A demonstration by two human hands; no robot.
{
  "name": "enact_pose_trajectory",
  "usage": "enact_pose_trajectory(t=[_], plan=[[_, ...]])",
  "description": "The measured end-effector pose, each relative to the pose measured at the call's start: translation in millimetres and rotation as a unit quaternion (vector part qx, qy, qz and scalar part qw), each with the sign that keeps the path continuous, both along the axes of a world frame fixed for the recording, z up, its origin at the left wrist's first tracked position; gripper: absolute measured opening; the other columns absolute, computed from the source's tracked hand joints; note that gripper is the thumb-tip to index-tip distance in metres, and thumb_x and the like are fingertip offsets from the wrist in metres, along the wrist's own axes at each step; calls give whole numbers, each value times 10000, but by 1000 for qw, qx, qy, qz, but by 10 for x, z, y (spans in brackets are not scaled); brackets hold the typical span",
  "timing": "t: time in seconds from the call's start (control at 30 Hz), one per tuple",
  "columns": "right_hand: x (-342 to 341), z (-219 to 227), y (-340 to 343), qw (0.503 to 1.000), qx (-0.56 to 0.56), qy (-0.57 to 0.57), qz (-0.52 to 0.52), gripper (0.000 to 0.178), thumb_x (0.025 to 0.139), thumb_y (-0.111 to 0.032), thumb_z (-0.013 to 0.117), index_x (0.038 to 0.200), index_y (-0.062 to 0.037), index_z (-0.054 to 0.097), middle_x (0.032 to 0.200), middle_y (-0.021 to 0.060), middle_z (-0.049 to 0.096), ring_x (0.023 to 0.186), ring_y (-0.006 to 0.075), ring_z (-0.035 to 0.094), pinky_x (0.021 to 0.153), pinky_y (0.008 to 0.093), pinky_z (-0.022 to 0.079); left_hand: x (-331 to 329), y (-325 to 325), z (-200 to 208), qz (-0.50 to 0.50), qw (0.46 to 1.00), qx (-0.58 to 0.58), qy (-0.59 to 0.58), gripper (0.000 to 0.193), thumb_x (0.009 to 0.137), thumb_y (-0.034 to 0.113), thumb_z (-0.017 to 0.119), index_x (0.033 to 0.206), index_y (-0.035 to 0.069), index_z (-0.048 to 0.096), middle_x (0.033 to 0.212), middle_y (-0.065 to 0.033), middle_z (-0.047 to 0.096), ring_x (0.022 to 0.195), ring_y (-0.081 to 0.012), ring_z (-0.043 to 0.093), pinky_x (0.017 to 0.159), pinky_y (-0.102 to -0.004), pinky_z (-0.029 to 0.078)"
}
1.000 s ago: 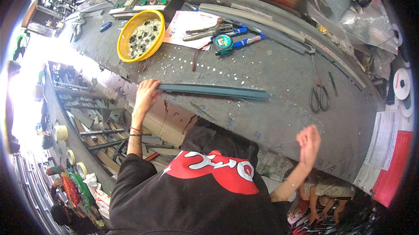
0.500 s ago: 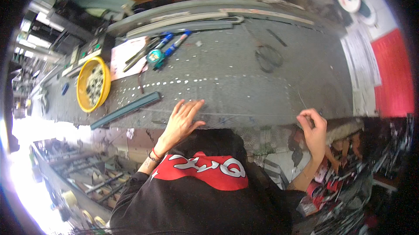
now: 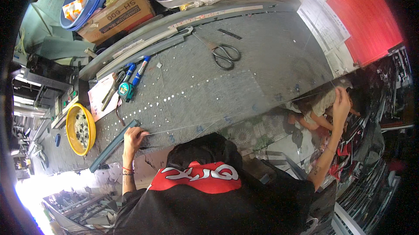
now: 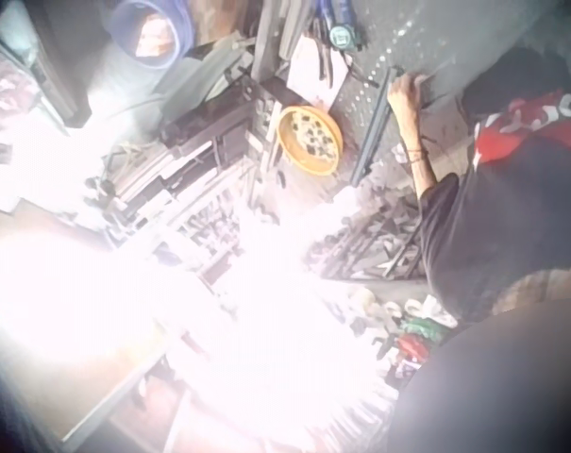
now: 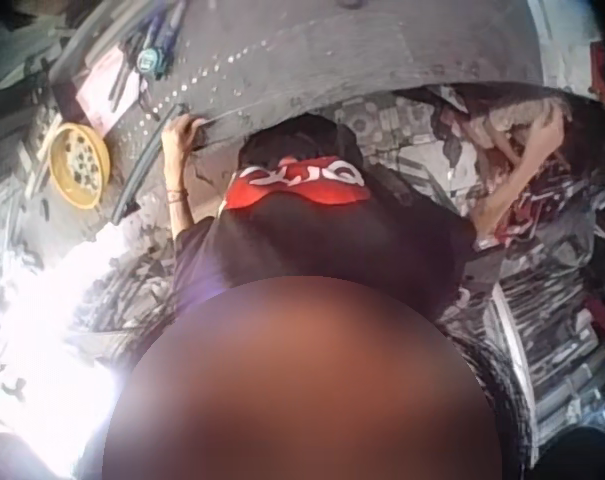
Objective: The person assembles window frame components by inserting small black plastic pieces into metal profiles. They repeatedly pick up the plastic pieces from a yellow bowl, align them with the profile, and press them into place. The person also handles and repositions the metal profiles on the workbench during the process.
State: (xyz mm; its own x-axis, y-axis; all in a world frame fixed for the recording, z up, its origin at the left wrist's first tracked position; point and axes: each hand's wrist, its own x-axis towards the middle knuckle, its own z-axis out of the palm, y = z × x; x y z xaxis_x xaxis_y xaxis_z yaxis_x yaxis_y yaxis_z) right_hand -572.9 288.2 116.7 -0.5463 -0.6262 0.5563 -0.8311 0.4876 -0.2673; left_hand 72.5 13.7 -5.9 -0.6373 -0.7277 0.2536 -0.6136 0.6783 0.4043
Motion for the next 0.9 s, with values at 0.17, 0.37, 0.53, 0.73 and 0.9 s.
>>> enact_pose_trajectory(t=[0.17,0.37,0.53,0.73,0.9], plan=[[-87,-1258,762,989,-69,-34,-123,246,938,-214,530,957,24,586,855,198,638,801,336,631,724,393,460,46,-45,23,-29,999,37,-15,209,726,226,744,754,67,611,628,-52,526,579,-234,508,586,-342,375],[943,-3245,1567,950,99,-181,-234,202,772,-100,581,947,-42,663,894,183,656,809,362,620,751,446,472,91,-207,47,-58,998,-12,-38,182,744,177,731,715,61,594,610,-64,516,556,-251,509,573,-350,386],[1852,-4263,1654,876,220,-412,-123,170,759,-121,600,874,-28,684,800,168,661,820,351,636,738,422,473,85,-305,-2,-28,996,-54,-59,283,782,174,696,626,55,491,594,-96,483,528,-284,482,530,-374,362],[2137,-4534,2249,610,349,-709,-56,156,788,-185,624,784,-29,623,659,116,613,585,199,604,486,348,438,74,-322,-117,17,997,-76,-11,312,809,129,662,606,42,443,569,-105,446,502,-286,441,516,-370,350],[898,-3794,2450,776,204,-588,-102,191,821,-218,562,788,-43,629,726,118,614,619,245,593,557,360,447,102,-312,-183,125,979,75,144,372,902,154,569,601,15,400,525,-102,325,489,-174,313,514,-319,300]])
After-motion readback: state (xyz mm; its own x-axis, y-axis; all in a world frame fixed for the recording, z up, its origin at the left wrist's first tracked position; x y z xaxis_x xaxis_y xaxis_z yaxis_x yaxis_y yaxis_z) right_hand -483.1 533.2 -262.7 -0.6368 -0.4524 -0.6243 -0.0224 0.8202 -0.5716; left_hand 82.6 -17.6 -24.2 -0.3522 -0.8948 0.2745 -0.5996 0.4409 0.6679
